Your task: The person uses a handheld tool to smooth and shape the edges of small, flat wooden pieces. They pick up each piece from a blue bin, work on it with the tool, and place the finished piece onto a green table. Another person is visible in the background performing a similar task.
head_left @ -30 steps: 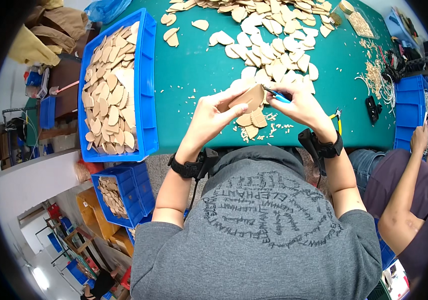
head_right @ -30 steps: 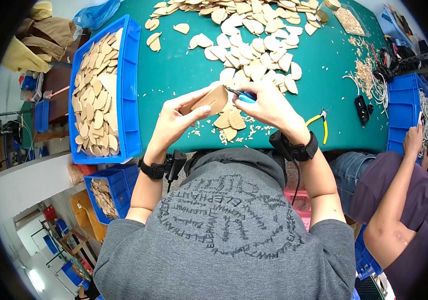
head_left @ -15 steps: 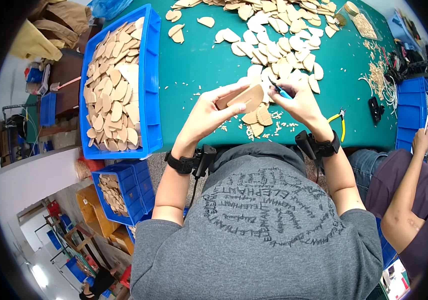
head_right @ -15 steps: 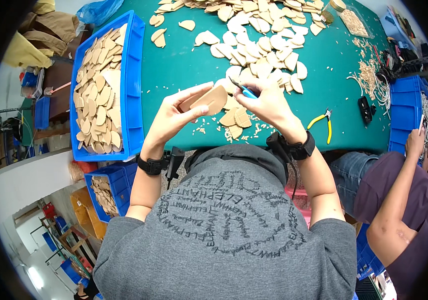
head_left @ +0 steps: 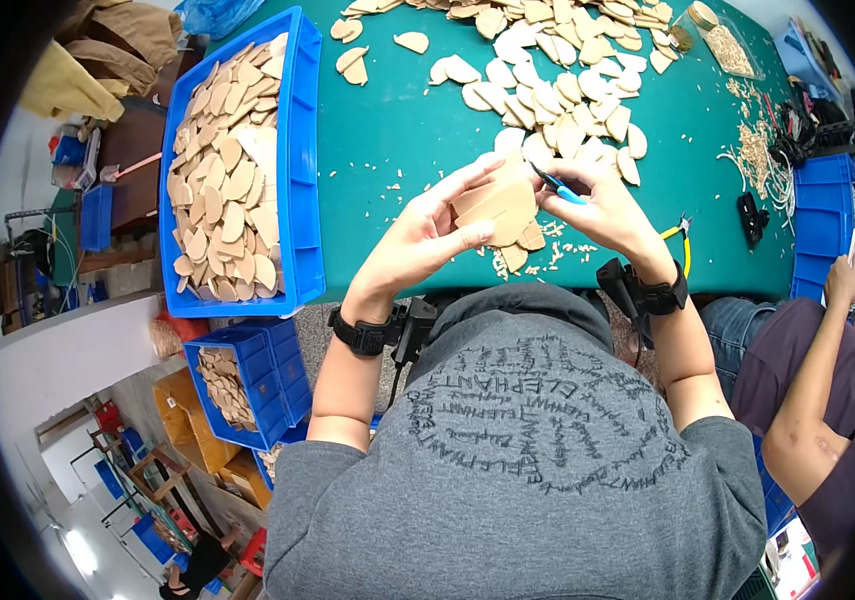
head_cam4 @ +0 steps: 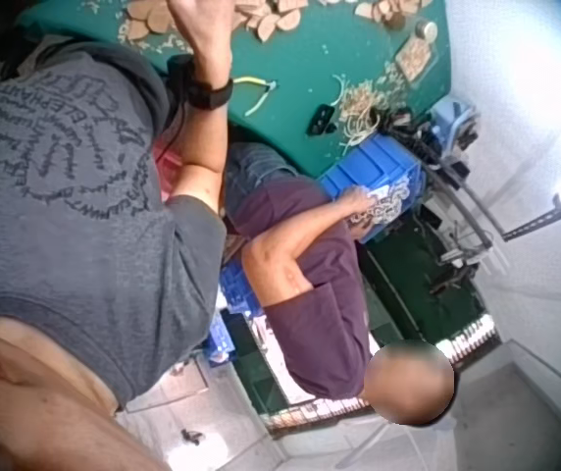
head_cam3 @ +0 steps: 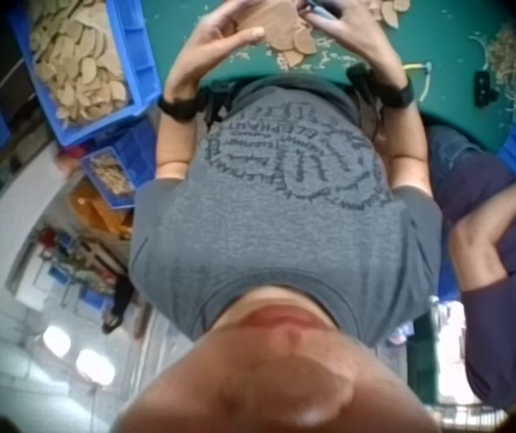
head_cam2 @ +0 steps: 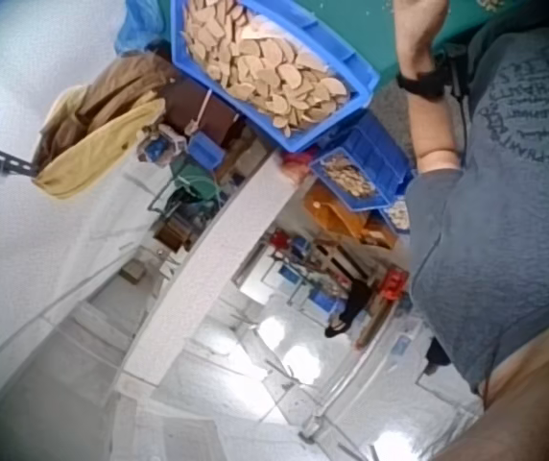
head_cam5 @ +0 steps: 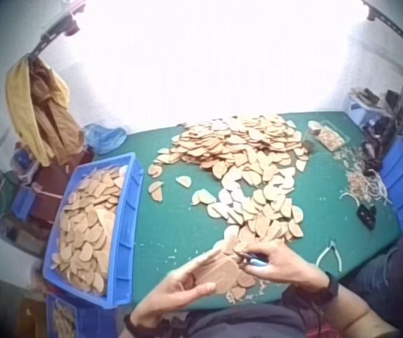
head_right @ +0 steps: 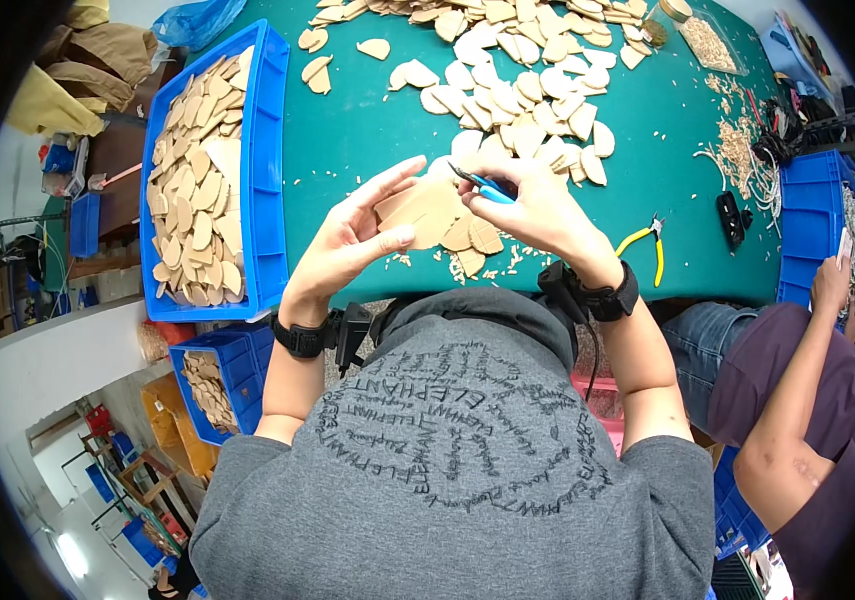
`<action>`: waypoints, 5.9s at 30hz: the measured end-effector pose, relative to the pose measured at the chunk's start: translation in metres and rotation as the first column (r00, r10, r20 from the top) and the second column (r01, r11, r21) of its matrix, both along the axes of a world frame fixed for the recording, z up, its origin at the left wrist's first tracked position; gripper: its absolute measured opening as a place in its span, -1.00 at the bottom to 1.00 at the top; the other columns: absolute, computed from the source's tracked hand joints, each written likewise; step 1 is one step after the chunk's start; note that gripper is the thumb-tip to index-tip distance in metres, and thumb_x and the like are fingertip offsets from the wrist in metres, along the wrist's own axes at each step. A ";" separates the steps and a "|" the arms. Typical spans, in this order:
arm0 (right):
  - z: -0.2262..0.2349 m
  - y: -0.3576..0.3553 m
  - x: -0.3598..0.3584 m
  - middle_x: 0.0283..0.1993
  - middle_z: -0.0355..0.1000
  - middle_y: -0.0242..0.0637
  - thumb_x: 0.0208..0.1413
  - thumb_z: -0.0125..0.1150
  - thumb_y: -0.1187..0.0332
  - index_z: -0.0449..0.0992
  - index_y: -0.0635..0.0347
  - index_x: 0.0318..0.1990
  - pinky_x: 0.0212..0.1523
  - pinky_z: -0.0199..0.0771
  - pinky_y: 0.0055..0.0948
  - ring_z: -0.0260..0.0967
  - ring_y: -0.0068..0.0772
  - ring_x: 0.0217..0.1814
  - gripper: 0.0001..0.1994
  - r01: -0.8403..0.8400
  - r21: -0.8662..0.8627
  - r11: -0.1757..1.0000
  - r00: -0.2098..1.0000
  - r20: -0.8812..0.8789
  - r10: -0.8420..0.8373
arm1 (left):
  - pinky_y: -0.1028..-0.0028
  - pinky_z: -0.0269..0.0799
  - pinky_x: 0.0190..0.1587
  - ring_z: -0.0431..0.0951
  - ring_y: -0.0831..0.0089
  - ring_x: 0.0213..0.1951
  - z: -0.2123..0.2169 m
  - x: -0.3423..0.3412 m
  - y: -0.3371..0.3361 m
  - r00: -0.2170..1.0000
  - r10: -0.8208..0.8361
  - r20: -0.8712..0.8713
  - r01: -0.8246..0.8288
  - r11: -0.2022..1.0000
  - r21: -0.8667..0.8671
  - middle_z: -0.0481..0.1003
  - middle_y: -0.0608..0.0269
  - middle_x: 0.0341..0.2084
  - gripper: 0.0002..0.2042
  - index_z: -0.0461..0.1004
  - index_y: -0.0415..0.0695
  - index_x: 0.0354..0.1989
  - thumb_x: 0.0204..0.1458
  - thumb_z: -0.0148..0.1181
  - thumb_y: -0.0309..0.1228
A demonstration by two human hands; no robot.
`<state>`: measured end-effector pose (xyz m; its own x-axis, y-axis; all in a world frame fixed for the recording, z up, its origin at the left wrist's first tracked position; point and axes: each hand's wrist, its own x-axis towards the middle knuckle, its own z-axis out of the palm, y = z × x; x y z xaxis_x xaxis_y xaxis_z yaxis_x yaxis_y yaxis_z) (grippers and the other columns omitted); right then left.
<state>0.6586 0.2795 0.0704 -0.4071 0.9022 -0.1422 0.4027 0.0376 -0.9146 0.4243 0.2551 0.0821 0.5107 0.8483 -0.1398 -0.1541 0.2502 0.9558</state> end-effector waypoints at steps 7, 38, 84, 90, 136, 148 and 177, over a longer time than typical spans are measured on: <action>0.000 -0.005 0.000 -0.28 0.49 -0.30 -0.02 0.19 0.32 0.52 0.24 -0.20 -0.12 0.40 -0.50 0.43 -0.52 -0.22 -0.76 0.045 -0.006 0.999 0.999 -0.027 -0.045 | 0.47 0.48 -0.09 0.44 0.39 -0.01 0.003 0.003 -0.005 0.998 0.024 0.049 -0.025 1.000 0.005 0.31 -0.03 0.08 -0.36 0.02 -0.19 0.30 0.05 0.16 -0.55; -0.005 -0.007 -0.007 -0.31 0.47 -0.22 -0.01 0.21 0.29 0.53 0.19 -0.21 -0.18 0.41 -0.43 0.43 -0.37 -0.28 -0.77 0.049 0.065 0.997 0.996 0.065 -0.054 | 0.47 0.42 -0.08 0.39 0.45 -0.01 -0.003 0.005 -0.007 0.992 0.128 0.013 -0.128 0.988 0.091 0.33 0.02 0.05 -0.42 0.03 -0.19 0.30 0.10 0.07 -0.60; -0.027 -0.003 -0.056 -0.48 0.36 -0.43 0.07 0.25 0.20 0.41 0.16 -0.23 -0.51 0.37 -0.58 0.32 -0.61 -0.52 -0.74 -0.145 -0.563 0.814 0.595 -0.707 -0.383 | 0.51 0.49 -0.24 0.49 0.38 -0.07 -0.025 -0.018 -0.008 0.963 0.142 0.230 -0.083 0.965 -0.247 0.39 0.02 0.01 -0.33 0.04 -0.26 0.28 -0.04 0.20 -0.60; -0.017 -0.013 -0.076 -0.46 0.31 -0.44 0.11 0.21 0.14 0.42 0.16 -0.25 -0.41 0.35 -0.59 0.28 -0.65 -0.40 -0.73 -0.100 -0.559 0.823 0.595 -0.697 -0.401 | 0.50 0.50 -0.27 0.50 0.34 -0.09 -0.027 -0.036 -0.012 0.949 0.173 0.263 -0.103 0.960 -0.260 0.39 -0.01 0.01 -0.31 0.03 -0.26 0.29 -0.04 0.22 -0.58; -0.068 -0.061 -0.010 -0.41 0.32 -0.54 0.05 0.26 0.27 0.49 0.19 -0.21 -0.48 0.17 -0.65 0.12 -0.76 -0.45 -0.77 0.188 -0.490 0.851 0.894 -0.273 -0.355 | 0.28 0.14 0.20 0.21 0.23 0.22 -0.060 -0.213 0.064 0.325 0.759 -0.564 -0.269 0.646 0.714 0.25 0.01 0.17 -0.54 0.29 -0.20 0.18 0.15 0.04 -0.22; -0.078 -0.084 0.091 -0.44 0.31 -0.53 0.01 0.27 0.24 0.50 0.24 -0.25 -0.39 0.18 -0.65 0.14 -0.73 -0.42 -0.74 0.381 -0.302 0.874 0.898 -0.104 -0.428 | 0.21 0.29 0.08 0.33 0.02 0.03 -0.167 0.163 0.119 0.523 0.429 -0.736 0.296 0.719 0.629 0.33 -0.10 -0.04 -0.37 0.30 -0.21 0.11 -0.12 0.31 -0.13; -0.074 -0.056 0.131 -0.49 0.37 -0.44 -0.01 0.30 0.27 0.49 0.26 -0.22 -0.42 0.27 -0.63 0.24 -0.70 -0.48 -0.73 0.671 -0.005 0.742 0.731 -0.168 -0.662 | 0.47 0.42 -0.13 0.50 0.49 -0.16 -0.103 0.189 0.071 0.934 0.218 -0.285 -0.246 0.967 -0.067 0.49 0.27 -0.20 -0.67 0.42 -0.14 -0.06 0.03 0.23 -0.29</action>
<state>0.7900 0.2233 -0.0038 0.2896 0.9541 -0.0767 0.2025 -0.1394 -0.9693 0.6136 0.3264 -0.0209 0.2314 0.9131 -0.3358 0.0437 0.3351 0.9412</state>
